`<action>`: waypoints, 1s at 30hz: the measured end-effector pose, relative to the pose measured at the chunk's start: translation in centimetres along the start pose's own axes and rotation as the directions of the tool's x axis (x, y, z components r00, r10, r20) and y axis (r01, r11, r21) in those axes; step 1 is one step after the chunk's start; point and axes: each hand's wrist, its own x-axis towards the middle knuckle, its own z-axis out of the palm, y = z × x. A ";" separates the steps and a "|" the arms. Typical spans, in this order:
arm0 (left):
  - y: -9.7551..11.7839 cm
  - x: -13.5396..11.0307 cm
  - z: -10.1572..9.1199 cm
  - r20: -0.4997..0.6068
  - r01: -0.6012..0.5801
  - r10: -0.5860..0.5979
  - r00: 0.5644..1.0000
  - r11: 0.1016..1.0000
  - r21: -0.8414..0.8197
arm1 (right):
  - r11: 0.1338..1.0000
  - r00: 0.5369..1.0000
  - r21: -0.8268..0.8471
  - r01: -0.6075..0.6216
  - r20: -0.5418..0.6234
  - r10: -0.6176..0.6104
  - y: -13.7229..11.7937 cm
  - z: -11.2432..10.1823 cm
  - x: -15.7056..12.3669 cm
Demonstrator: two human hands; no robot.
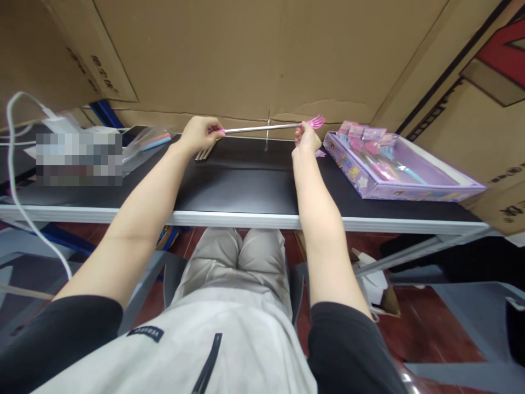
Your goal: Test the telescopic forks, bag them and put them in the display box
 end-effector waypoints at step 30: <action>-5.5 0.0 -3.5 0.049 -0.027 0.022 0.999 0.994 0.105 | 0.805 0.864 0.558 -0.201 -0.287 0.414 -3.5 0.2 -2.9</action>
